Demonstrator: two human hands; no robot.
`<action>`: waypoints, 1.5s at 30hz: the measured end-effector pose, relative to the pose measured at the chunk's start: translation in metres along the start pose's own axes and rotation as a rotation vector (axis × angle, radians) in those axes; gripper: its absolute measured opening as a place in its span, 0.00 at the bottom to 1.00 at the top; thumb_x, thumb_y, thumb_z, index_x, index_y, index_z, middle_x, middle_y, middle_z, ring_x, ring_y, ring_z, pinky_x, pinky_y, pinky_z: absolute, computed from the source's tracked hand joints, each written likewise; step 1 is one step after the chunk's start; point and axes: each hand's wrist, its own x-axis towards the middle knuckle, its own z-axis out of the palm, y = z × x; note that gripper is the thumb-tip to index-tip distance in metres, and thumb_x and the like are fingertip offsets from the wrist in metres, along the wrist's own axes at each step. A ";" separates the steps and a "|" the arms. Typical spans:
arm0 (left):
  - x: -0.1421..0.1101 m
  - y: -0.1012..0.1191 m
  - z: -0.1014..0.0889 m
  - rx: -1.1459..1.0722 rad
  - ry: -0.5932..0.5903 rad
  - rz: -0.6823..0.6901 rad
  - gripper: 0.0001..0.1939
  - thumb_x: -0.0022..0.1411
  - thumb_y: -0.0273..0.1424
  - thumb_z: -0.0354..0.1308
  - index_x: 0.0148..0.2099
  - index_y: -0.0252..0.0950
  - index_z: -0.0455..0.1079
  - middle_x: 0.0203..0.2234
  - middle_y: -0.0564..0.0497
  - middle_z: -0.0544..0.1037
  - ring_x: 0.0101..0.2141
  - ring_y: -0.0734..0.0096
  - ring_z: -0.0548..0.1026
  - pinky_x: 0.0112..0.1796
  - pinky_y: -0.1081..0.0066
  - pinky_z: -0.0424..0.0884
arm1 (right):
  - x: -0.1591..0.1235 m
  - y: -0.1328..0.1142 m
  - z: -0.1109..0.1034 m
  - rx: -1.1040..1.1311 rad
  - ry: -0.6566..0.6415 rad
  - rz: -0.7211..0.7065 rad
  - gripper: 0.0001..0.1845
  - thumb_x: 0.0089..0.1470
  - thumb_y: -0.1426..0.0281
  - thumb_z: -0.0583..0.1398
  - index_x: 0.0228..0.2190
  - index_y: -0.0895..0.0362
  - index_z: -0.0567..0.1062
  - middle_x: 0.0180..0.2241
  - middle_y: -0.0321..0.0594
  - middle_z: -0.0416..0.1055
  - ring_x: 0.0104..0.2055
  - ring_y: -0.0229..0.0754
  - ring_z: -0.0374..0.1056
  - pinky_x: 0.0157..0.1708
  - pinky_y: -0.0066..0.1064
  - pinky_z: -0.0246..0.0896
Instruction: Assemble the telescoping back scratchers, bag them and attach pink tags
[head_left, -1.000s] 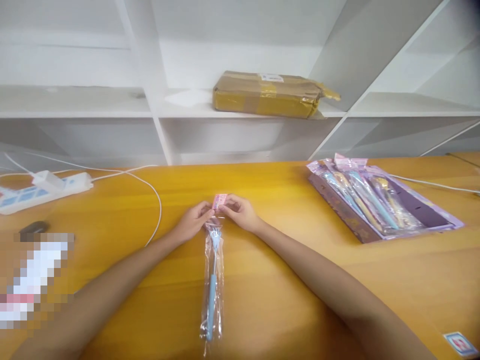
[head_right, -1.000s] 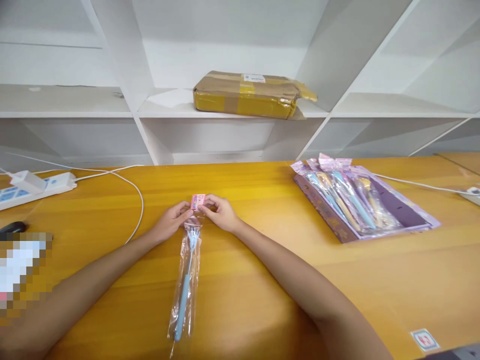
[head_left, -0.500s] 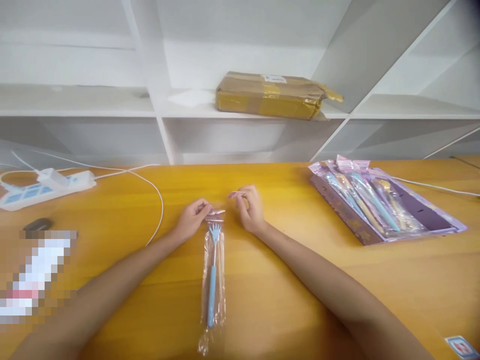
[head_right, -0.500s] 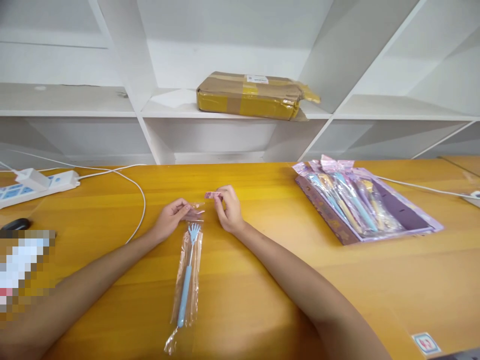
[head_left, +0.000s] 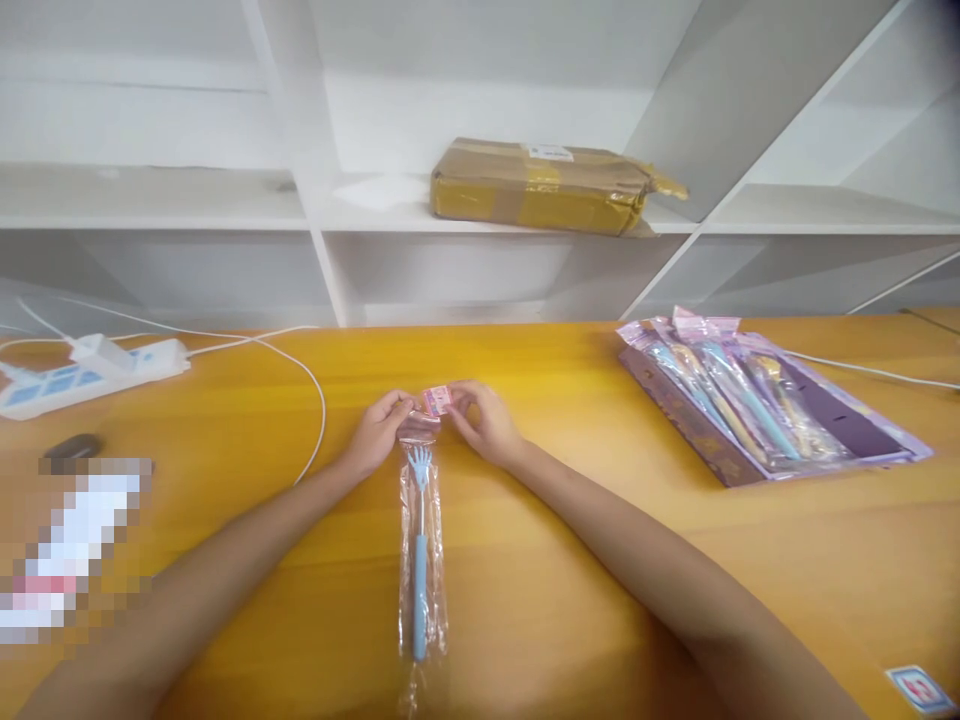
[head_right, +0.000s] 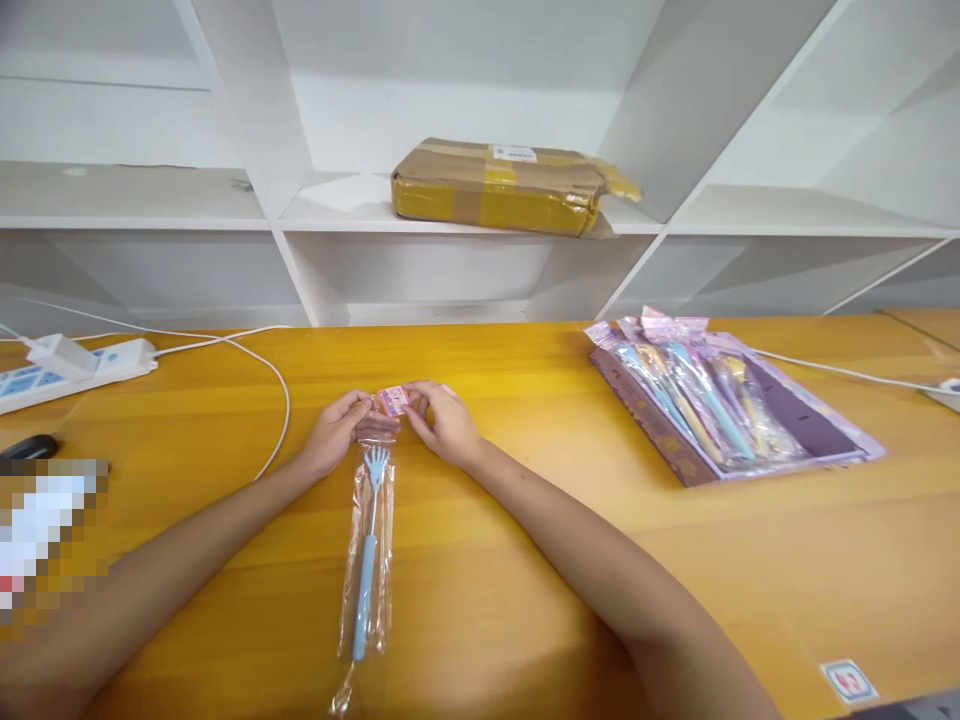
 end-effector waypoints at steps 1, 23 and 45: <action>0.000 0.000 0.000 0.001 -0.002 -0.007 0.23 0.64 0.52 0.66 0.43 0.38 0.69 0.36 0.47 0.86 0.39 0.54 0.87 0.46 0.53 0.82 | 0.000 0.000 -0.001 -0.013 -0.004 0.006 0.15 0.70 0.68 0.60 0.56 0.52 0.68 0.39 0.41 0.77 0.34 0.44 0.74 0.45 0.42 0.71; 0.001 -0.004 -0.008 0.259 0.032 0.107 0.21 0.70 0.45 0.61 0.59 0.38 0.72 0.46 0.47 0.82 0.42 0.63 0.82 0.46 0.63 0.79 | 0.003 -0.002 -0.002 -0.123 -0.103 -0.242 0.13 0.71 0.72 0.60 0.54 0.51 0.77 0.43 0.42 0.78 0.46 0.43 0.74 0.48 0.39 0.65; 0.003 -0.007 -0.011 0.215 0.001 0.104 0.18 0.72 0.42 0.58 0.57 0.38 0.73 0.43 0.47 0.84 0.43 0.61 0.82 0.48 0.63 0.76 | 0.001 -0.003 -0.003 -0.080 -0.146 -0.291 0.17 0.67 0.72 0.62 0.56 0.49 0.78 0.44 0.44 0.71 0.44 0.45 0.70 0.46 0.40 0.68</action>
